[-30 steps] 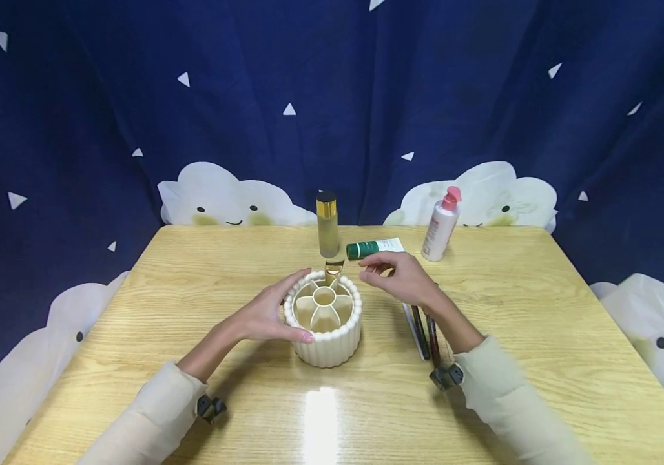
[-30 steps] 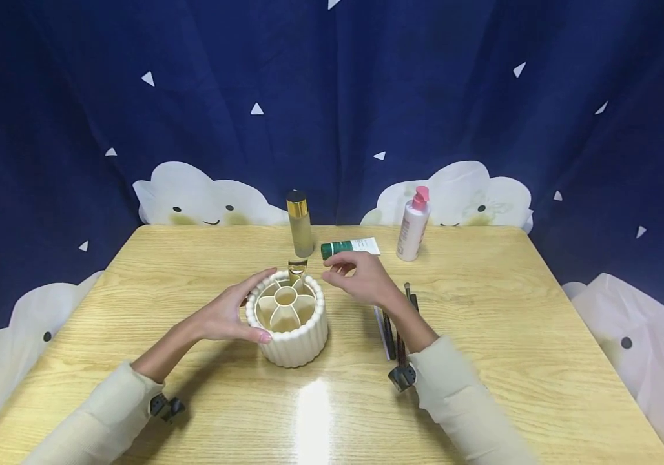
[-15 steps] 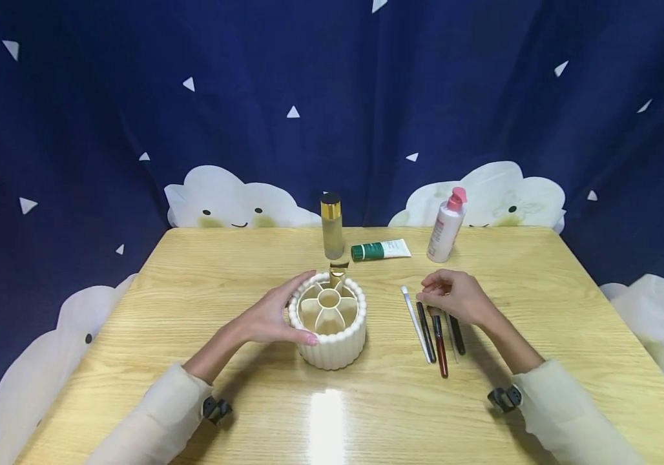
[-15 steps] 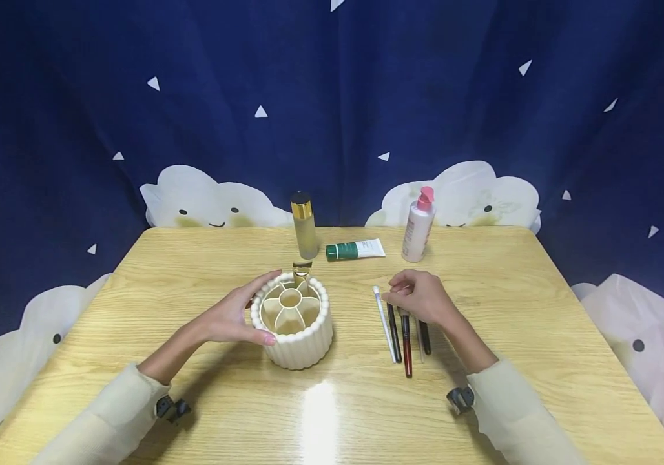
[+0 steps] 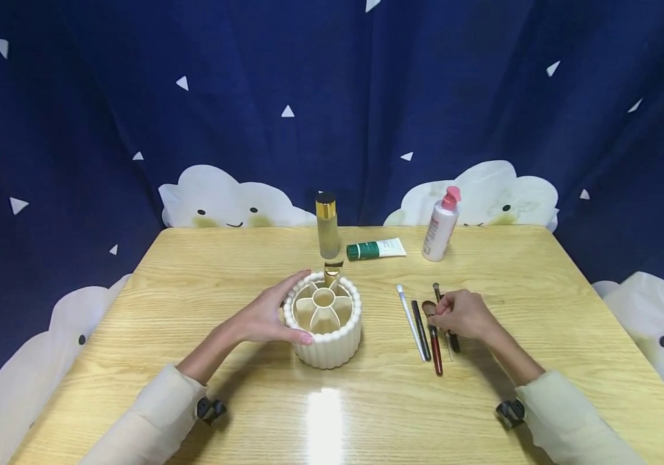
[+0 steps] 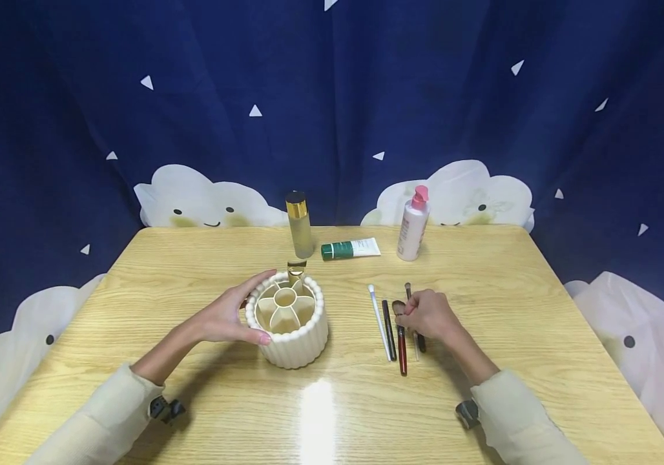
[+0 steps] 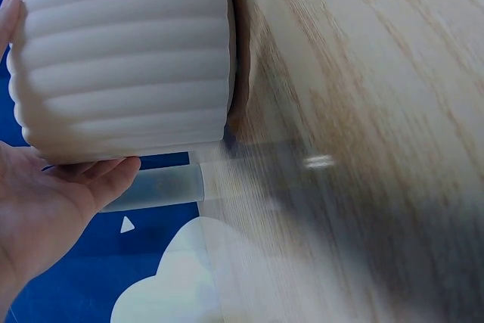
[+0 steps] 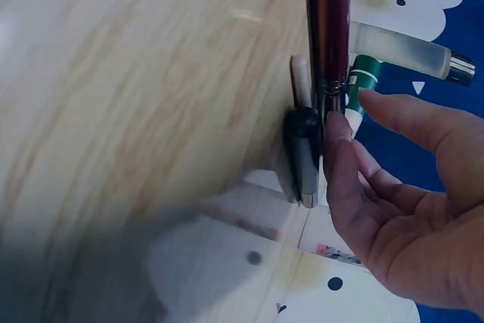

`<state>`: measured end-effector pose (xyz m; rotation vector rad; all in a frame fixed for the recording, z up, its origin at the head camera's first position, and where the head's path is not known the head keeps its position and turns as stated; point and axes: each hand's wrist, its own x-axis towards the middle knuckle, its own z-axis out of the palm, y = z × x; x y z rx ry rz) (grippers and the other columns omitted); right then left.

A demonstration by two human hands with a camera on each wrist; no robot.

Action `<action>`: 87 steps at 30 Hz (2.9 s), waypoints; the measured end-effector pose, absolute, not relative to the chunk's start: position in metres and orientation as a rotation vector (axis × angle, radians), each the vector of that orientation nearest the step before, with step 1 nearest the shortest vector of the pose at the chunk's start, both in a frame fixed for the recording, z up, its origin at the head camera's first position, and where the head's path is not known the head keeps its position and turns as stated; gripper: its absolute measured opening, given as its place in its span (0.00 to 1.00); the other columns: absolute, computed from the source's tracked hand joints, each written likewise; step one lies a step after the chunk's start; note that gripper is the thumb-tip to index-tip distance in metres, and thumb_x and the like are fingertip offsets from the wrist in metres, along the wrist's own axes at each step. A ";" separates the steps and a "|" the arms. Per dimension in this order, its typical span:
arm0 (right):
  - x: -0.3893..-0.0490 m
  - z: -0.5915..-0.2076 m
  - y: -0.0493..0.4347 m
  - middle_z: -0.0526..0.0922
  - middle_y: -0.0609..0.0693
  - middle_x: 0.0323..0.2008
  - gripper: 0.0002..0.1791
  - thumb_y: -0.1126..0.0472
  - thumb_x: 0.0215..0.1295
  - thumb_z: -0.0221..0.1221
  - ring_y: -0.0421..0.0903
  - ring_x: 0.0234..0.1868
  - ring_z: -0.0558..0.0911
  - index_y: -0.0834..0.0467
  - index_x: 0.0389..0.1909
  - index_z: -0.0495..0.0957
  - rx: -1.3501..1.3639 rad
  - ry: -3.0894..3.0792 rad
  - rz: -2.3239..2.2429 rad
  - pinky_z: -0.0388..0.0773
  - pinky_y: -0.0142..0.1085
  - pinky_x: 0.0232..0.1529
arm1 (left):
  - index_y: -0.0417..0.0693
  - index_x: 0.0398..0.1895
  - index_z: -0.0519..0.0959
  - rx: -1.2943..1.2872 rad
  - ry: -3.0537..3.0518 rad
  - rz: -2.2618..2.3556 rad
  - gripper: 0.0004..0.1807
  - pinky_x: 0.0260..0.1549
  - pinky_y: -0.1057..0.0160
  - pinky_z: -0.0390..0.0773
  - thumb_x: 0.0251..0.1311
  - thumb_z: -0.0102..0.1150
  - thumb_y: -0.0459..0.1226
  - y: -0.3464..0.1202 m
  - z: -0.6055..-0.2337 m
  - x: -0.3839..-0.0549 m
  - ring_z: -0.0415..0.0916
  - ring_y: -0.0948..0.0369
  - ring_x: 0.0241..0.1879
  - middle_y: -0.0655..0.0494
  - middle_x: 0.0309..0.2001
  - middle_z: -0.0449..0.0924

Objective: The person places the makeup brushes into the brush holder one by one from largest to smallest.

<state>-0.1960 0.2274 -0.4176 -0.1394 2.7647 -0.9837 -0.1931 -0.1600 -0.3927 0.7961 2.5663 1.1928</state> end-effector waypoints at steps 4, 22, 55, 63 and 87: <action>-0.198 -0.420 0.225 0.82 0.52 0.17 0.11 0.60 0.51 0.68 0.42 0.18 0.80 0.63 0.24 0.78 -0.129 2.751 -0.958 0.78 0.31 0.18 | 0.56 0.75 0.48 0.786 2.568 1.187 0.65 0.66 0.41 0.60 0.32 0.78 0.53 -0.160 -0.392 -0.193 0.60 0.47 0.68 0.46 0.71 0.59; -0.202 -0.419 0.217 0.82 0.53 0.14 0.11 0.63 0.52 0.66 0.43 0.17 0.82 0.64 0.17 0.79 -0.073 2.713 -0.953 0.83 0.35 0.21 | 0.54 0.75 0.49 0.812 2.562 1.202 0.65 0.67 0.43 0.60 0.32 0.79 0.52 -0.159 -0.392 -0.195 0.60 0.49 0.68 0.47 0.71 0.59; -0.198 -0.344 0.169 0.84 0.61 0.36 0.15 0.60 0.59 0.63 0.32 0.31 0.81 0.68 0.40 0.78 -0.358 2.845 -1.552 0.80 0.23 0.33 | 0.54 0.75 0.48 0.811 2.577 1.174 0.65 0.67 0.41 0.59 0.33 0.78 0.54 -0.160 -0.393 -0.193 0.57 0.47 0.70 0.47 0.73 0.56; -0.201 -0.329 0.149 0.81 0.58 0.33 0.13 0.65 0.59 0.62 0.30 0.30 0.79 0.70 0.40 0.77 -0.445 2.737 -1.882 0.80 0.21 0.34 | 0.55 0.75 0.48 0.798 2.568 1.186 0.65 0.67 0.41 0.60 0.32 0.78 0.54 -0.160 -0.392 -0.193 0.58 0.47 0.69 0.46 0.72 0.57; -0.209 -0.347 0.104 0.83 0.61 0.34 0.10 0.67 0.58 0.62 0.32 0.31 0.81 0.68 0.38 0.75 -0.466 2.574 -2.012 0.79 0.23 0.33 | 0.56 0.75 0.48 0.802 2.569 1.180 0.65 0.67 0.42 0.59 0.33 0.78 0.54 -0.160 -0.392 -0.193 0.58 0.48 0.70 0.47 0.72 0.58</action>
